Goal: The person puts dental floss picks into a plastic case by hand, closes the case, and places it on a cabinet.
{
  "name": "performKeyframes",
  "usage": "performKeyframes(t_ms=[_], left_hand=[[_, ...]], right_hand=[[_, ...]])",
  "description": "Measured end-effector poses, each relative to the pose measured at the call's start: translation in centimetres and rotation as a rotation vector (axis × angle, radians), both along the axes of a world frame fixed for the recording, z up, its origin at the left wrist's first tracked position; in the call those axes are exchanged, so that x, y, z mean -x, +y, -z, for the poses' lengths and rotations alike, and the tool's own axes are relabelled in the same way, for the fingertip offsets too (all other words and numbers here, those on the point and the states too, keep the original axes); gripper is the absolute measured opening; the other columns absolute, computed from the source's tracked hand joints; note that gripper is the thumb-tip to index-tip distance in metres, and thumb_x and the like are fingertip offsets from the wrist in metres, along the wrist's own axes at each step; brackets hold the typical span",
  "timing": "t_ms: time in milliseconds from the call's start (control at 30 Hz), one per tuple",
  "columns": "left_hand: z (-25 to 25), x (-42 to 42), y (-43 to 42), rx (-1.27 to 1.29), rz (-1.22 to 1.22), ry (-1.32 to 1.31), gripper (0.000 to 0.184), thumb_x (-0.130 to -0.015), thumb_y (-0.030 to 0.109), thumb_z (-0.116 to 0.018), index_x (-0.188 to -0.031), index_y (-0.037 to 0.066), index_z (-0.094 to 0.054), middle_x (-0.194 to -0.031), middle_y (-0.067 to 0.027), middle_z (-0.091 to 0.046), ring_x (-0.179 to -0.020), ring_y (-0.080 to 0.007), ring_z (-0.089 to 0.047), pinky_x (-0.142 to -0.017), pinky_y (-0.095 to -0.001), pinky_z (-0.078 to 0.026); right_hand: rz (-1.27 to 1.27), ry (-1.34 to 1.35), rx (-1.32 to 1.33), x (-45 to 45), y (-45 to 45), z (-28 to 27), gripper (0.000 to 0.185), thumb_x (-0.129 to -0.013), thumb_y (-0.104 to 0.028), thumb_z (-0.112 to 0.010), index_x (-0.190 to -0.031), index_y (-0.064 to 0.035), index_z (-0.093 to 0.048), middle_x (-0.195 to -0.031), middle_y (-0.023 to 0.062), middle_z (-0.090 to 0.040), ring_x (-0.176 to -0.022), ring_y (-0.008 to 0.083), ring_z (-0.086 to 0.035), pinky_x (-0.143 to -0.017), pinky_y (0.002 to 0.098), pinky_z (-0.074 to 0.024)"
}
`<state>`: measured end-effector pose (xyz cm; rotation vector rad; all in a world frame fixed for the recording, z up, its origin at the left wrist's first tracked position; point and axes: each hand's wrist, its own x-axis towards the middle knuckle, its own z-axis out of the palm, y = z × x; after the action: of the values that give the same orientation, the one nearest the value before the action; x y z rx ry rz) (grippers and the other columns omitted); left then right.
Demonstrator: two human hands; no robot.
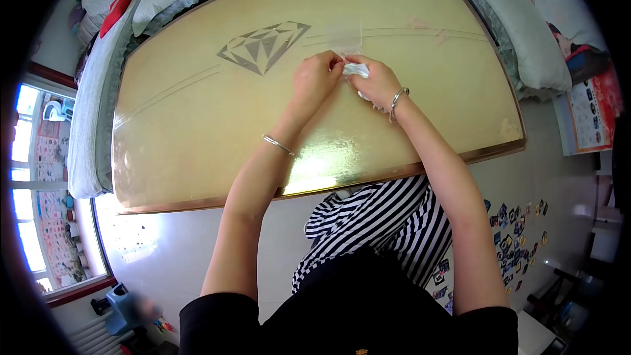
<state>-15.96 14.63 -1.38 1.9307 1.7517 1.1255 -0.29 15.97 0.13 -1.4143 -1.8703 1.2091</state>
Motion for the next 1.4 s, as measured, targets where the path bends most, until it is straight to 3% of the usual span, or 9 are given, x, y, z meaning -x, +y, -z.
performKeyframes(t_ms=[67, 133, 267, 333, 667, 800, 1233, 1300, 1400], left_hand=[[0.5, 0.0, 0.1, -0.036, 0.007, -0.001, 0.017, -0.079, 0.017, -0.064, -0.089, 0.003, -0.066, -0.078, -0.0105, -0.065, -0.063, -0.0213, -0.061, -0.061, -0.0315, -0.049], [0.6, 0.0, 0.1, -0.075, 0.011, -0.003, 0.018, -0.079, 0.017, -0.064, -0.09, 0.003, -0.066, -0.081, -0.0109, -0.065, -0.064, -0.0206, -0.061, -0.061, -0.0316, -0.049], [0.3, 0.2, -0.3, -0.087, 0.012, -0.069, 0.018, -0.078, 0.015, -0.063, -0.091, 0.005, -0.066, -0.088, -0.0096, -0.062, -0.062, -0.0194, -0.059, -0.06, -0.0317, -0.048], [0.4, 0.2, -0.5, -0.084, 0.046, -0.09, 0.018, -0.078, 0.015, -0.062, -0.092, 0.006, -0.067, -0.089, -0.0087, -0.061, -0.062, -0.0189, -0.058, -0.061, -0.0314, -0.048], [1.5, 0.7, -0.1, -0.108, 0.073, -0.036, 0.017, -0.077, 0.013, -0.06, -0.091, 0.008, -0.069, -0.087, -0.0078, -0.061, -0.067, -0.019, -0.059, -0.063, -0.0307, -0.047], [1.1, 0.5, 0.2, -0.165, 0.039, -0.083, 0.014, -0.077, 0.012, -0.064, -0.089, 0.007, -0.068, -0.085, -0.009, -0.06, -0.061, -0.0174, -0.058, -0.057, -0.0298, -0.047], [-4.1, -6.5, -2.4, -0.162, 0.303, -0.047, 0.011, -0.079, 0.013, -0.065, -0.087, 0.005, -0.066, -0.074, -0.0097, -0.064, -0.059, -0.0188, -0.06, -0.056, -0.0292, -0.048], [-4.7, -9.0, -1.6, -0.221, 0.356, -0.087, 0.012, -0.082, 0.01, -0.063, -0.089, 0.001, -0.065, -0.066, -0.0066, -0.061, -0.058, -0.0085, -0.054, -0.053, -0.0237, -0.044], [-5.4, -12.5, 0.1, -0.072, 0.361, -0.118, 0.015, -0.083, 0.014, -0.062, -0.09, 0.001, -0.065, -0.068, -0.0071, -0.062, -0.059, -0.0093, -0.056, -0.055, -0.0243, -0.045]], right_hand=[[-0.018, -0.021, -0.01, -0.1, 0.2, 0.2, 0.049, -0.076, -0.02, -0.057, -0.125, -0.0136, -0.054, -0.073, 0.0077, -0.065, -0.058, 0.0141, -0.06, -0.056, 0.0278, -0.048], [-0.016, -0.023, -0.008, -0.2, 0.3, -0.1, 0.048, -0.077, -0.016, -0.06, -0.124, -0.0083, -0.054, -0.091, 0.0057, -0.065, -0.067, 0.0097, -0.058, -0.061, 0.0243, -0.0475], [-0.008, 0.03, 0.07, -0.3, 0.5, 0.1, 0.051, -0.076, -0.016, -0.061, -0.125, -0.0057, -0.052, -0.091, 0.0056, -0.064, -0.067, 0.0095, -0.057, -0.06, 0.0242, -0.0469], [-0.031, 0.075, 0.066, -0.4, 0.5, 0.3, 0.053, -0.074, -0.021, -0.058, -0.124, -0.0062, -0.052, -0.073, 0.0055, -0.063, -0.056, 0.0122, -0.057, -0.053, 0.0267, -0.0461], [0.004, 0.047, 0.034, 0.1, 0.3, 0.7, 0.05, -0.076, -0.019, -0.057, -0.123, -0.0032, -0.052, -0.077, 0.0082, -0.064, -0.06, 0.0142, -0.058, -0.056, 0.0269, -0.0471], [0.114, 0.314, -0.173, -0.6, -0.2, 2.6, 0.038, -0.077, -0.02, -0.059, -0.111, -0.0026, -0.059, -0.082, 0.01, -0.066, -0.064, 0.0147, -0.06, -0.06, 0.0276, -0.0485], [0.32, 0.688, -0.156, -7.6, -3.0, -1.5, 0.015, -0.079, -0.019, -0.062, -0.079, -0.0044, -0.058, -0.061, -0.0011, -0.053, -0.05, 0.0074, -0.048, -0.044, 0.0241, -0.0373], [0.409, 0.784, -0.109, -10.0, -3.0, -2.1, 0.013, -0.078, -0.018, -0.063, -0.075, -0.0072, -0.056, -0.061, -0.0028, -0.051, -0.048, 0.0066, -0.045, -0.041, 0.023, -0.0341], [0.494, 0.854, -0.035, -13.0, -3.1, -3.4, 0.013, -0.079, -0.017, -0.063, -0.073, -0.0094, -0.054, -0.06, -0.0034, -0.049, -0.047, 0.0057, -0.043, -0.04, 0.0222, -0.0319]])
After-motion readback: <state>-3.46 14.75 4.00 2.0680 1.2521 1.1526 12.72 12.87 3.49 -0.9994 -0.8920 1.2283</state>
